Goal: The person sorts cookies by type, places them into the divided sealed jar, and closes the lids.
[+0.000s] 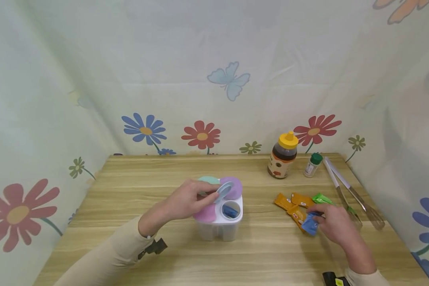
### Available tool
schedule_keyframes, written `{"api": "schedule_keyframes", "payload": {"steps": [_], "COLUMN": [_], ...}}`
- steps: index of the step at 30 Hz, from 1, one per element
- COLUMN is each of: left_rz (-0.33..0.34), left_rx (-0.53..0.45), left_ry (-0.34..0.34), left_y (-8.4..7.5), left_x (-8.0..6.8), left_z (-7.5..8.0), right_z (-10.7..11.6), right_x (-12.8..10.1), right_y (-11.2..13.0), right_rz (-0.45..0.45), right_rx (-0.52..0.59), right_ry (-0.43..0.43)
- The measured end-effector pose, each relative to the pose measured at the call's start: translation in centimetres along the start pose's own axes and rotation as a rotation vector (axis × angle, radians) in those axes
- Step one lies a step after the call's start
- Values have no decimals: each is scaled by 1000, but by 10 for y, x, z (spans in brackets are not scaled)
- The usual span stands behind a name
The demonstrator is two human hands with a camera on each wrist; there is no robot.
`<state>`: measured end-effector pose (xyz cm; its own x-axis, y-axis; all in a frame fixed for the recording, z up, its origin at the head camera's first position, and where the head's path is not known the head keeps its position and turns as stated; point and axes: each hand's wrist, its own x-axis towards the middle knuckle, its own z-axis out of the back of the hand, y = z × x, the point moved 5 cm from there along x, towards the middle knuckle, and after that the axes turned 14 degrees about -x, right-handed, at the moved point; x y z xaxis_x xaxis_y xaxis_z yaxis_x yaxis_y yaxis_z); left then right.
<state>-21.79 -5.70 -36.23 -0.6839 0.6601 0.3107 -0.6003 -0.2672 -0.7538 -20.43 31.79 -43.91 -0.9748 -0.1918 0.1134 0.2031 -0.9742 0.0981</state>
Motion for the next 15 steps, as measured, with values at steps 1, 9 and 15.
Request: {"api": "schedule_keyframes", "payload": {"steps": [1,9,15], "left_rz": [0,-11,-8], "left_rx": [2,-4,3], "left_ry": [0,-3,0], "left_y": [0,0,0], "left_x": [0,0,0], "left_z": [0,0,-1], "right_z": [0,5,10], "right_x": [0,3,6], "right_y": [1,9,18], "right_rz": [-1,-19,0], "right_rx": [1,-2,22], "right_ry": [-3,-38,-58]}}
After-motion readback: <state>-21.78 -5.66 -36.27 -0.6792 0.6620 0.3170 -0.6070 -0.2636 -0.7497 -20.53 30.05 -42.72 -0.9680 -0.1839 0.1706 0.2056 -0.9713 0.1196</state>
